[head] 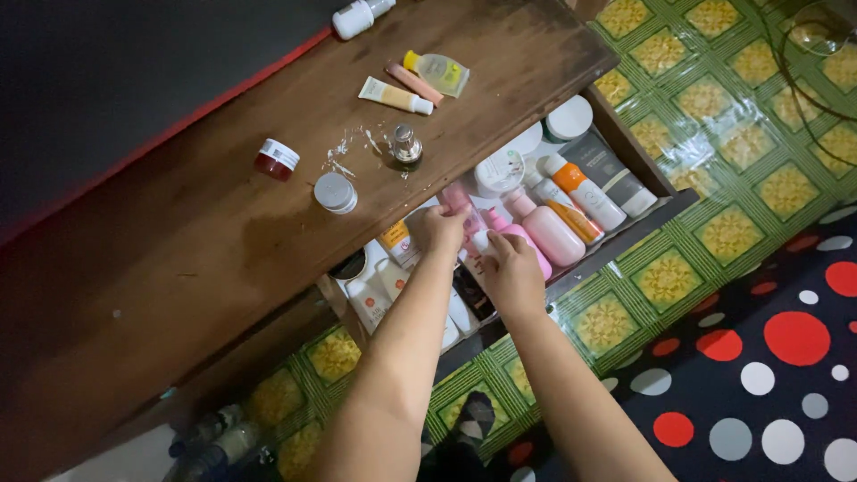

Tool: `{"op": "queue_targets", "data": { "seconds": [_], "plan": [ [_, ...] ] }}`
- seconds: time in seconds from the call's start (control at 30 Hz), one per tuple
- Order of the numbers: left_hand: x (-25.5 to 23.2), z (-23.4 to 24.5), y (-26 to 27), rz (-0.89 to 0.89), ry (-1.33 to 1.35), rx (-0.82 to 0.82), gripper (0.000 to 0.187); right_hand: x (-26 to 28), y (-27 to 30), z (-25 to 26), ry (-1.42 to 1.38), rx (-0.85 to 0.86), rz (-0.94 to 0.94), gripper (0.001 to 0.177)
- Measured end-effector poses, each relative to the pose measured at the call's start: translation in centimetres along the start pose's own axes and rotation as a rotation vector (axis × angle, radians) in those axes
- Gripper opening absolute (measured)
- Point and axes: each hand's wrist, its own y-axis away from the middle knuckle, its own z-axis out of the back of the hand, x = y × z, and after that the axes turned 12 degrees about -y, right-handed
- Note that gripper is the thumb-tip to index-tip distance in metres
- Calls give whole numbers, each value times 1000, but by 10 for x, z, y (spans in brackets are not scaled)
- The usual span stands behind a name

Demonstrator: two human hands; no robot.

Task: Organizing and sorting various skincare and cosmetic products on a dresser and inside a drawer

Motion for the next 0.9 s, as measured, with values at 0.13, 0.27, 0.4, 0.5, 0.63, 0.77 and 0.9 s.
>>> {"op": "queue_targets", "data": {
  "seconds": [0.13,0.27,0.4,0.5,0.63,0.77,0.9],
  "plan": [
    [-2,5,-7,-172,-240,-259,43,6,0,-2,99,69,-3,43],
    [-11,7,-9,19,-81,-65,33,3,-1,-5,184,130,30,50],
    [-16,5,-8,-40,-47,-105,26,-5,-4,-9,250,235,40,57],
    [28,-34,-53,-115,105,-102,19,-19,-5,-18,379,307,61,61],
    [30,-36,-54,-130,201,-66,15,-17,-10,-19,363,343,46,63],
    [17,-22,-39,-186,-58,-155,28,-15,-13,-18,378,394,-10,63],
    [12,-16,-29,-136,-231,-212,35,-9,-12,-19,384,364,-36,66]
  ]
}}
